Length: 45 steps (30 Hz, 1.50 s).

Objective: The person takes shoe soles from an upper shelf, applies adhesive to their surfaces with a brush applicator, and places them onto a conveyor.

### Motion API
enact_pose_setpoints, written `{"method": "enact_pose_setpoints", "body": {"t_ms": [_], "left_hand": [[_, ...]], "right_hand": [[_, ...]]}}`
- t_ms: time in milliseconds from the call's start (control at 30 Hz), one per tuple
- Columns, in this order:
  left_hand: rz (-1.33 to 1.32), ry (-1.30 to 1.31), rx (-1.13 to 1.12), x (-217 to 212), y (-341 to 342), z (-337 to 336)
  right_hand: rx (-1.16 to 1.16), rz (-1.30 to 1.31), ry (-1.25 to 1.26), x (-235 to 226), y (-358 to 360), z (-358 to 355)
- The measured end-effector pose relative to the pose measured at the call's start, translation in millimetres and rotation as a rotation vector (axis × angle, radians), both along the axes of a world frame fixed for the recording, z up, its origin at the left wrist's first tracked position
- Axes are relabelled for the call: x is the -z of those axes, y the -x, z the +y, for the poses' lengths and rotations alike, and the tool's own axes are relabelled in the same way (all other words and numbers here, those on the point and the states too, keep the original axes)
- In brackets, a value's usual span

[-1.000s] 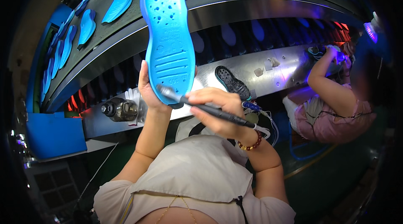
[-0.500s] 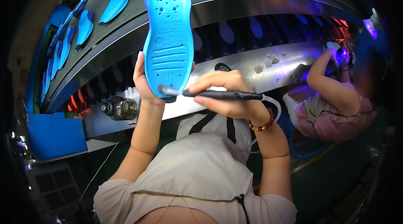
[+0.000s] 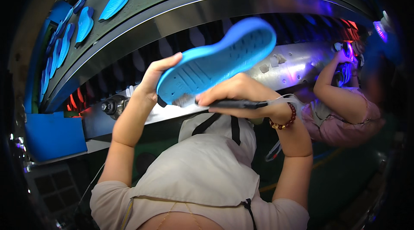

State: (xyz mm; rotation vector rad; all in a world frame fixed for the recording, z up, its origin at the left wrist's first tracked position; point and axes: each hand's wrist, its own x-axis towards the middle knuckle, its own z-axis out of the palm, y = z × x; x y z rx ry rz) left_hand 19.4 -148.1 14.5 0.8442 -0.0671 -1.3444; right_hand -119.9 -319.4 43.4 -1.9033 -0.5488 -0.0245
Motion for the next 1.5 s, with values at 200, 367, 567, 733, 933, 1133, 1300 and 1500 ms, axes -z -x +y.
{"method": "enact_pose_setpoints", "body": {"t_ms": [200,367,567,733,933,1133,1300,1500], "left_hand": [[-0.055,-0.182,0.192,-22,11,1],[-0.277,-0.276,0.302,-8,8,5],[-0.349,-0.292,0.273,-6,4,8],[-0.183,-0.093,0.047,13,8,6],[-0.392,-0.117,0.075,31,24,-21],[-0.435,-0.141,0.016,62,23,-20],[-0.483,-0.202,-0.017,60,29,-18],[0.032,-0.139,-0.178,64,31,-14]], "right_hand": [[-0.099,0.073,0.155,-15,-2,-15],[-0.179,0.207,0.551,-20,6,-19],[-0.09,0.264,0.364,-1,2,-53],[0.09,0.33,0.169,-5,7,-39],[0.487,0.399,-0.095,15,-23,2],[0.61,0.512,-0.258,37,-37,4],[0.721,0.454,-0.269,62,-40,-20],[1.067,0.301,-0.385,84,-34,-43]]}}
